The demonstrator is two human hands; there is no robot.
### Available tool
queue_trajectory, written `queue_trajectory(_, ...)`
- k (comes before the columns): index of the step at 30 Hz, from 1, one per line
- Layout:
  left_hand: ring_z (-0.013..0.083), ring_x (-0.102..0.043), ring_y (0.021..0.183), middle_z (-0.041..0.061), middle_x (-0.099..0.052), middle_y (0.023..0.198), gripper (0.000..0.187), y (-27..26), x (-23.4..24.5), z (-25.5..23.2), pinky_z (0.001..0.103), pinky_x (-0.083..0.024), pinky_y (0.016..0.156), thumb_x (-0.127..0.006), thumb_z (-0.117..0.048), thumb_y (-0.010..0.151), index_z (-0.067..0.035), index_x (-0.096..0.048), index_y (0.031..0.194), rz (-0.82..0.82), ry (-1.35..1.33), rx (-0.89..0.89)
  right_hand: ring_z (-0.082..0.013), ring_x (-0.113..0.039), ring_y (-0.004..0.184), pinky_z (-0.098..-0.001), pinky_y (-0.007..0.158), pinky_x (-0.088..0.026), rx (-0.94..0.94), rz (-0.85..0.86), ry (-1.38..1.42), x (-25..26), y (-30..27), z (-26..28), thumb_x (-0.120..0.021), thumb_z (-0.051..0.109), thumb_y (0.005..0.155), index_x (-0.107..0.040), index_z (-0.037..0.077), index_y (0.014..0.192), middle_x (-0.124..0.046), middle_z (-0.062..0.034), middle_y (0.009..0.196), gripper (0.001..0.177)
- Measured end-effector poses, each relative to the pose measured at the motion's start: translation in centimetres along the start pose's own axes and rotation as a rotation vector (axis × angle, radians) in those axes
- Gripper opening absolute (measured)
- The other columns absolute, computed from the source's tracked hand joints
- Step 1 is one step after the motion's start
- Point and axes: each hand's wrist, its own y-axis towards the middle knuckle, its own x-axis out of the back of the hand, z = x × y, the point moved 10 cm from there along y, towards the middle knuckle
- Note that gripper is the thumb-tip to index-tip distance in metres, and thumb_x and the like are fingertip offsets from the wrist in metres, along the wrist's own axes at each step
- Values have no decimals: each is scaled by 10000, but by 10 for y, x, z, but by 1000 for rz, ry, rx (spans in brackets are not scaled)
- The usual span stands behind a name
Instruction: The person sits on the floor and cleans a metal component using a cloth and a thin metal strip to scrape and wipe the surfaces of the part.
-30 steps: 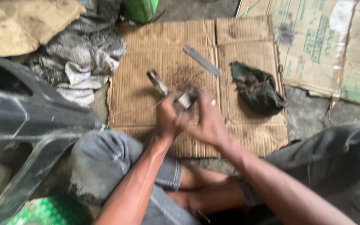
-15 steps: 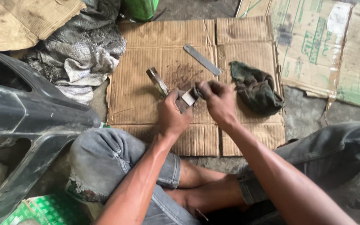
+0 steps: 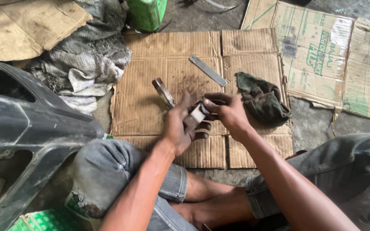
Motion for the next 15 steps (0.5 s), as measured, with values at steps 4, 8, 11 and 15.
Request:
queue_trajectory(4, 196, -658, 746, 125, -726, 1000, 721, 4, 7, 21, 365, -554, 625, -286, -681, 1024, -87, -659, 1193, -21, -21, 136, -218, -760, 894, -342, 835, -638, 58, -12, -142, -2, -3, 2, -730, 131, 906, -724, -7, 1263, -800, -170, 1086, 383)
queue_trajectory(8, 191, -664, 763, 94, -729, 1091, 551, 3, -4, 28, 372, -563, 648, -298, -567, 1071, -141, -617, 1214, 95, -28, 213, -212, -765, 887, -356, 819, -655, 34, 59, 12, -8, -4, 4, -677, 50, 886, -687, -8, 1279, -769, -193, 1139, 397)
queue_trajectory(11, 195, -670, 754, 74, -727, 1114, 513, 3, -5, 34, 370, -564, 639, -298, -542, 1076, -153, -600, 1218, 135, 28, 272, -195, -757, 891, -341, 808, -655, 35, 69, 5, -6, -5, 6, -601, -3, 887, -672, 16, 1289, -755, -144, 1171, 409)
queue_trajectory(15, 204, -690, 762, 65, -687, 1006, 359, 17, 18, 43, 371, -584, 641, -420, -424, 1088, -148, -604, 1226, 88, 87, 246, -210, -695, 783, -330, 682, -588, 6, 77, 76, -8, -2, -5, -544, -37, 917, -699, -21, 1270, -754, -182, 1047, 386)
